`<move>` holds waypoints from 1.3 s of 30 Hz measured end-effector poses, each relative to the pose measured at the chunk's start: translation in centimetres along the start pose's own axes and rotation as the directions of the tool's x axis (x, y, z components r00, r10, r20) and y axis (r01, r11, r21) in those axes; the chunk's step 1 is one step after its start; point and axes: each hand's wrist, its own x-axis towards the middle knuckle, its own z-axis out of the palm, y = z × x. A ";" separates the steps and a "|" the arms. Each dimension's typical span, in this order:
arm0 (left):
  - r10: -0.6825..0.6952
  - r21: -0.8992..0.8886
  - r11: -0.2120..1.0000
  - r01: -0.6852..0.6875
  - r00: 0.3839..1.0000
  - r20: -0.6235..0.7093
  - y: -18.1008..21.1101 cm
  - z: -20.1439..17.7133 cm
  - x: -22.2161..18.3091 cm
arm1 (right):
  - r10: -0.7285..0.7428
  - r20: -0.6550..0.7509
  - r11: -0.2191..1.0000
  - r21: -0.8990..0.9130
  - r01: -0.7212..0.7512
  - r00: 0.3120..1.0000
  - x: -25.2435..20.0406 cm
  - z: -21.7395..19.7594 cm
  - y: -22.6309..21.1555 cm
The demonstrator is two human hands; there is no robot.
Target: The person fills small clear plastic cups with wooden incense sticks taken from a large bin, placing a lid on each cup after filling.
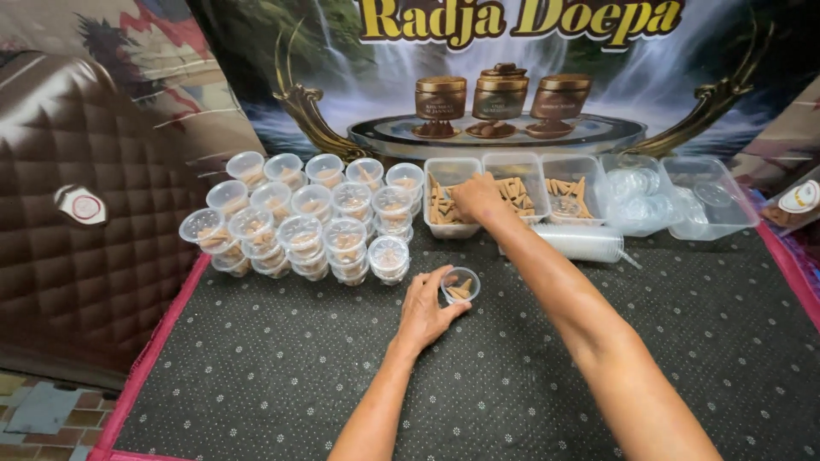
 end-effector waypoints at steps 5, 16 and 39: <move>-0.019 0.008 1.000 0.019 1.000 -0.002 0.6 -0.4 0.2 | 0.027 0.154 0.981 0.184 -0.056 0.988 -1.1 -3.0 -0.8; -0.017 0.009 1.000 0.017 1.000 -0.010 0.7 -0.4 0.2 | 0.013 0.231 0.971 0.230 -0.068 0.973 -1.1 -4.0 -0.9; -0.009 0.020 1.000 0.009 1.000 -0.009 0.3 -0.1 0.7 | -0.006 -0.389 0.508 0.792 0.338 0.921 -17.9 -9.4 1.1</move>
